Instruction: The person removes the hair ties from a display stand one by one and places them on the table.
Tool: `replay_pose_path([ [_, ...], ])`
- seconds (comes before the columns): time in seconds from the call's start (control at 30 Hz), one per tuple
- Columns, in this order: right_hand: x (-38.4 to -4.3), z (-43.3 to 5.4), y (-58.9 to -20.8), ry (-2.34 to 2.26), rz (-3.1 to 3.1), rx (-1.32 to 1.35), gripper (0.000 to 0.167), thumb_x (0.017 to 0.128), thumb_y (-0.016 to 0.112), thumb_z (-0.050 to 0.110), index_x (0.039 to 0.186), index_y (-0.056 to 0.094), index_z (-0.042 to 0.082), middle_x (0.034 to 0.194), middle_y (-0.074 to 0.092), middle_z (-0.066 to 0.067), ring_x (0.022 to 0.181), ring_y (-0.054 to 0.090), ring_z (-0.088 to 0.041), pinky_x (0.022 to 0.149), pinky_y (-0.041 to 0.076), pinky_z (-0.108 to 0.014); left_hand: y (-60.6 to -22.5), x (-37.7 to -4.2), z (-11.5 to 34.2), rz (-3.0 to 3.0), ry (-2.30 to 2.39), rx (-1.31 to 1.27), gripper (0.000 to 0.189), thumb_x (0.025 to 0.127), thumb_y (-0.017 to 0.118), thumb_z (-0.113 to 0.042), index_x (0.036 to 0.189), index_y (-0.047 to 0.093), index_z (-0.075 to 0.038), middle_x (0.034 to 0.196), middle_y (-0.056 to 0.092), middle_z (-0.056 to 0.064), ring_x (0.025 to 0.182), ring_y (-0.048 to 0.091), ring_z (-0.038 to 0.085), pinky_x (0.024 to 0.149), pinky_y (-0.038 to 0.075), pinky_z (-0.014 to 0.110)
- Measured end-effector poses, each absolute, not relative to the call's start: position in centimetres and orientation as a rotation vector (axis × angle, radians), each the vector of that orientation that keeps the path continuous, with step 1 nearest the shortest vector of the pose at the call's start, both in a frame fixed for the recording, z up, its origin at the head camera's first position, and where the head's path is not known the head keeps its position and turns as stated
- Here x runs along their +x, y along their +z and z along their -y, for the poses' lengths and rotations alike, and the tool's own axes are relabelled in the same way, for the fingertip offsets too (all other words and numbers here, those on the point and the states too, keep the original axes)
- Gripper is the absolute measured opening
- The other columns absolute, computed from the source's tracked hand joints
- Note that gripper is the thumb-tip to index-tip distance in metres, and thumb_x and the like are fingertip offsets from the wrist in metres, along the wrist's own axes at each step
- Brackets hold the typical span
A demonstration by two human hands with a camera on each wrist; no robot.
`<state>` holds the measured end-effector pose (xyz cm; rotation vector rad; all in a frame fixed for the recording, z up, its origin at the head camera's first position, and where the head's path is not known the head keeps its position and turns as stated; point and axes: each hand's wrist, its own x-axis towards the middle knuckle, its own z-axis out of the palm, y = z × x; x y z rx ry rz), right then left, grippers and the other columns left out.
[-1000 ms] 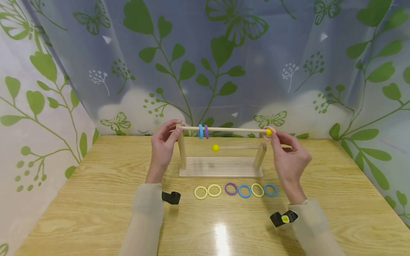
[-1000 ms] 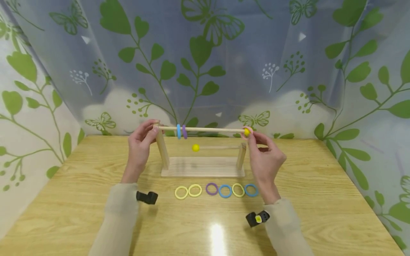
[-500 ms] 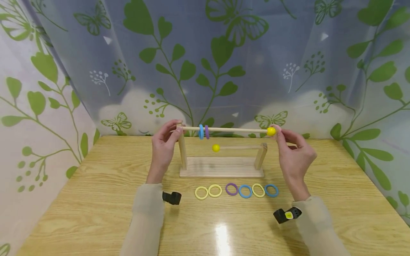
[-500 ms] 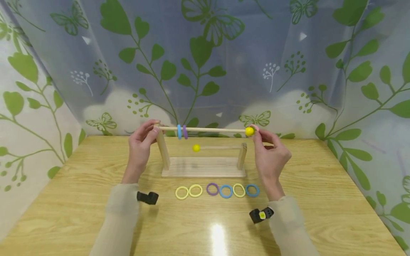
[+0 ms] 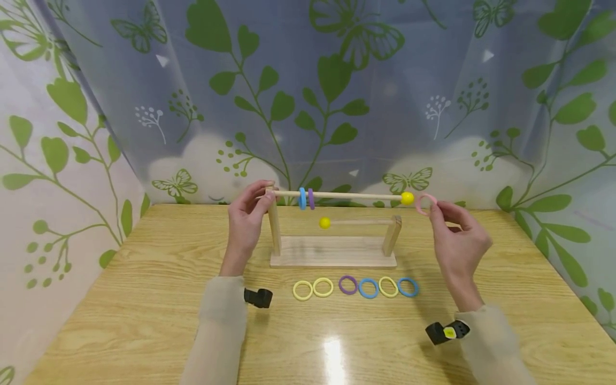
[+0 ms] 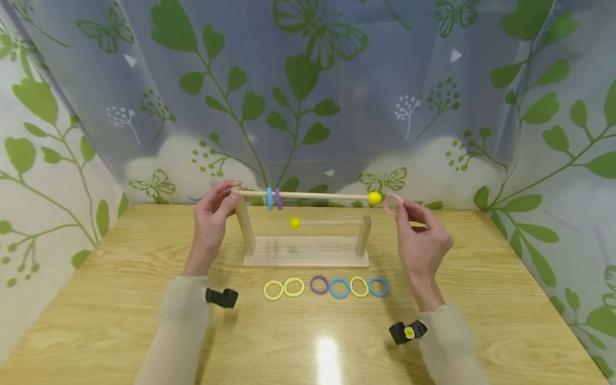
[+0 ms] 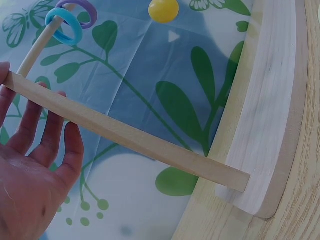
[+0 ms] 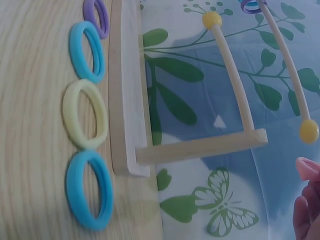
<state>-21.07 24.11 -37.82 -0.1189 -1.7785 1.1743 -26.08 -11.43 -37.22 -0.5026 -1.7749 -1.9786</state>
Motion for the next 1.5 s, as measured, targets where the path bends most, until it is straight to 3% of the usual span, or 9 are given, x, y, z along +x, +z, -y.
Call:
replay_pose_path([
  [0.1,-20.6,-24.5,-37.7,1.159,1.781,-0.112,0.012,0.089,0.078,0.007,0.098,0.08,0.0,0.089,0.079,-0.008,0.074,0.063,0.012,0.062,0.048,-0.005,-37.3,-26.1,11.5,1.778,-1.974,-0.506,0.025,0.101,0.059,-0.004,0.123,0.067,0.006,0.097,0.075,-0.002,0.088,0.072,0.008,0.081,0.059,0.023],
  [0.33,-19.2,-24.9,-36.9,1.167,1.795,-0.095,0.013,0.088,0.077,0.004,0.098,0.079,-0.003,0.084,0.072,0.021,0.073,0.062,0.013,0.062,0.047,-0.003,-37.2,-26.1,11.5,1.778,-1.976,-0.504,0.025,0.101,0.059,-0.004,0.123,0.066,0.007,0.097,0.075,-0.007,0.088,0.072,0.007,0.082,0.059,0.023],
  [0.47,-18.9,-25.9,-37.3,1.145,1.823,-0.113,0.012,0.088,0.077,0.004,0.097,0.08,-0.002,0.082,0.073,0.02,0.072,0.062,0.013,0.061,0.046,-0.003,-37.1,-26.0,11.5,1.783,-1.978,-0.507,0.025,0.101,0.059,-0.003,0.123,0.066,0.007,0.098,0.075,-0.009,0.088,0.072,0.007,0.083,0.059,0.023],
  [0.8,-17.8,-28.4,-39.3,1.096,1.919,-0.08,0.012,0.088,0.077,0.007,0.098,0.081,0.003,0.084,0.066,0.037,0.074,0.062,0.014,0.063,0.047,-0.002,-37.0,-26.2,11.5,1.772,-1.987,-0.52,0.026,0.1,0.059,-0.001,0.124,0.064,0.01,0.097,0.074,-0.013,0.088,0.071,0.007,0.082,0.059,0.022],
  [1.23,-16.0,-30.4,-40.3,1.167,2.166,0.051,0.012,0.087,0.077,0.0,0.099,0.078,-0.001,0.088,0.068,0.034,0.074,0.065,0.014,0.06,0.05,-0.005,-37.0,-26.1,11.4,1.78,-2.003,-0.508,0.026,0.102,0.058,-0.004,0.124,0.065,0.008,0.097,0.074,-0.013,0.088,0.071,0.006,0.082,0.058,0.022],
  [1.33,-15.6,-31.1,-40.5,1.169,2.268,0.08,0.012,0.089,0.077,0.003,0.1,0.078,-0.001,0.087,0.07,0.032,0.074,0.066,0.013,0.061,0.051,-0.007,-37.0,-26.1,11.4,1.78,-2.003,-0.502,0.026,0.101,0.058,-0.003,0.124,0.065,0.008,0.097,0.074,-0.013,0.087,0.071,0.006,0.082,0.059,0.022],
  [1.5,-15.0,-32.3,-40.6,1.121,2.509,0.134,0.015,0.093,0.076,0.016,0.103,0.079,0.005,0.085,0.077,0.017,0.071,0.068,0.004,0.061,0.053,-0.012,-37.0,-26.0,11.5,1.778,-1.999,-0.5,0.026,0.101,0.058,-0.002,0.124,0.065,0.009,0.096,0.074,-0.013,0.088,0.072,0.006,0.082,0.059,0.022],
])
